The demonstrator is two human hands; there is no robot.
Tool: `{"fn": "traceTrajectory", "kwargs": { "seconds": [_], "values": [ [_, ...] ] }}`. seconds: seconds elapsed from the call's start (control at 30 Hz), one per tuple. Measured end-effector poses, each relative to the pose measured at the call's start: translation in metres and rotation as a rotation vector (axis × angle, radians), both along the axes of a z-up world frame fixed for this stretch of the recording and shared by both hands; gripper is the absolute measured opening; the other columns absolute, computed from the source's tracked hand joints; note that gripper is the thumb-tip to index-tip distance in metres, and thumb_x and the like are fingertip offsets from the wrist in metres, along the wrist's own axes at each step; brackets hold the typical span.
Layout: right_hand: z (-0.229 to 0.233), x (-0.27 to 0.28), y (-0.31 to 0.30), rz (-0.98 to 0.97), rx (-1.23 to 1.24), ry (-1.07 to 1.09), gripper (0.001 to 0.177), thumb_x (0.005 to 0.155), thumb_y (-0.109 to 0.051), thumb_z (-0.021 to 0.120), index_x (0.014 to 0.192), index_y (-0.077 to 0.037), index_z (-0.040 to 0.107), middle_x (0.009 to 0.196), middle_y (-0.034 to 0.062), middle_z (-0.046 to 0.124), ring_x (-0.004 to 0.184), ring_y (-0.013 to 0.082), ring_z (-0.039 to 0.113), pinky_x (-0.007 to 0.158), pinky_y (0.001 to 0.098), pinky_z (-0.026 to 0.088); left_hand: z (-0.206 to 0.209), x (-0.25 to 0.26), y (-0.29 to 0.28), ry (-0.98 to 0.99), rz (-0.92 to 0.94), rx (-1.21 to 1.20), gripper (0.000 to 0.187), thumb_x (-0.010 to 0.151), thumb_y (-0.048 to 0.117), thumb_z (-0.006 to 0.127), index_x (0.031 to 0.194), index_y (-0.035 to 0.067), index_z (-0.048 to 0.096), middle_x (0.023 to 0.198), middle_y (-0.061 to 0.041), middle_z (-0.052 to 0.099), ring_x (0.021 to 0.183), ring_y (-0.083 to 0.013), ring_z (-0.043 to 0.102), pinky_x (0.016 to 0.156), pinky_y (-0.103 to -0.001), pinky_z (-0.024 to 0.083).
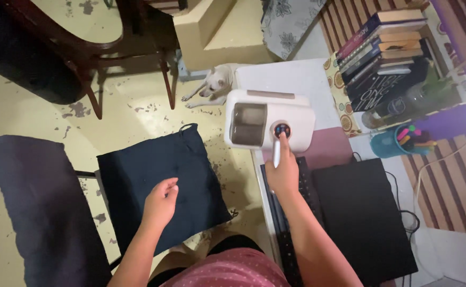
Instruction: Use a handheld vacuum to clean a chair cushion and then attach it to a chair frame.
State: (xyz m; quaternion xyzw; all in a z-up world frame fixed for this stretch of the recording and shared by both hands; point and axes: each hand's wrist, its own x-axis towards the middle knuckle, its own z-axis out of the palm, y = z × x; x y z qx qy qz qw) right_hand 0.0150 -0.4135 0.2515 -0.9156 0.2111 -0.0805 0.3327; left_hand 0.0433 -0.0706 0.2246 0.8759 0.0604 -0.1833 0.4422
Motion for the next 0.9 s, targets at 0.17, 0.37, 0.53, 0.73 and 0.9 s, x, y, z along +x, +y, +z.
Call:
{"fn": "traceTrajectory", "kwargs": {
  "seconds": [0.17, 0.37, 0.53, 0.73, 0.9],
  "values": [
    [0.027, -0.029, 0.042, 0.075, 0.006, 0.03, 0.088, 0.081, -0.007, 0.069, 0.16, -0.017, 0.029, 0.124, 0.0279, 0.064, 0.111, 0.0466, 0.063, 0.092, 0.0506, 0.051, -0.025, -0.014, 0.047, 0.042, 0.028, 0.108, 0.035, 0.097, 0.024, 0.061, 0.127, 0.009, 0.069, 0.125, -0.013, 0.072, 0.116, -0.0288, 0.069, 0.1, -0.039, 0.052],
    [0.036, -0.062, 0.133, 0.128, 0.131, 0.256, 0.086, 0.083, -0.008, 0.067, 0.158, -0.023, 0.029, 0.131, 0.0238, 0.061, 0.114, 0.0405, 0.065, 0.095, 0.0462, 0.052, -0.182, -0.05, 0.154, 0.2, -0.093, 0.301, 0.043, 0.096, 0.034, 0.061, 0.13, 0.008, 0.066, 0.132, -0.016, 0.068, 0.124, -0.0348, 0.062, 0.105, -0.043, 0.048],
    [-0.043, -0.098, 0.194, 0.175, 0.136, 0.457, 0.086, 0.085, -0.012, 0.068, 0.16, -0.029, 0.032, 0.124, 0.0208, 0.067, 0.113, 0.0405, 0.066, 0.098, 0.0454, 0.053, -0.192, -0.064, 0.184, 0.384, -0.125, 0.443, 0.042, 0.101, 0.036, 0.056, 0.132, 0.009, 0.066, 0.132, -0.02, 0.069, 0.126, -0.0378, 0.063, 0.11, -0.044, 0.049],
    [-0.09, -0.108, 0.237, -0.02, 0.505, 0.894, 0.083, 0.091, -0.018, 0.063, 0.161, -0.036, 0.024, 0.137, 0.0193, 0.064, 0.104, 0.0343, 0.076, 0.09, 0.0389, 0.064, -0.198, -0.047, 0.17, 0.54, -0.178, 0.599, 0.06, 0.096, 0.027, 0.06, 0.15, 0.011, 0.04, 0.166, -0.013, 0.022, 0.137, -0.0407, 0.047, 0.109, -0.051, 0.044],
    [-0.141, -0.1, 0.23, 0.101, 0.379, 0.849, 0.088, 0.083, -0.009, 0.063, 0.156, -0.042, 0.027, 0.156, 0.0103, 0.052, 0.097, 0.0374, 0.074, 0.086, 0.0425, 0.059, -0.258, -0.004, 0.15, 0.308, -0.494, 0.713, 0.069, 0.097, 0.016, 0.053, 0.161, 0.023, 0.029, 0.176, 0.0, 0.014, 0.142, -0.0327, 0.047, 0.119, -0.048, 0.039]
  ]
}}
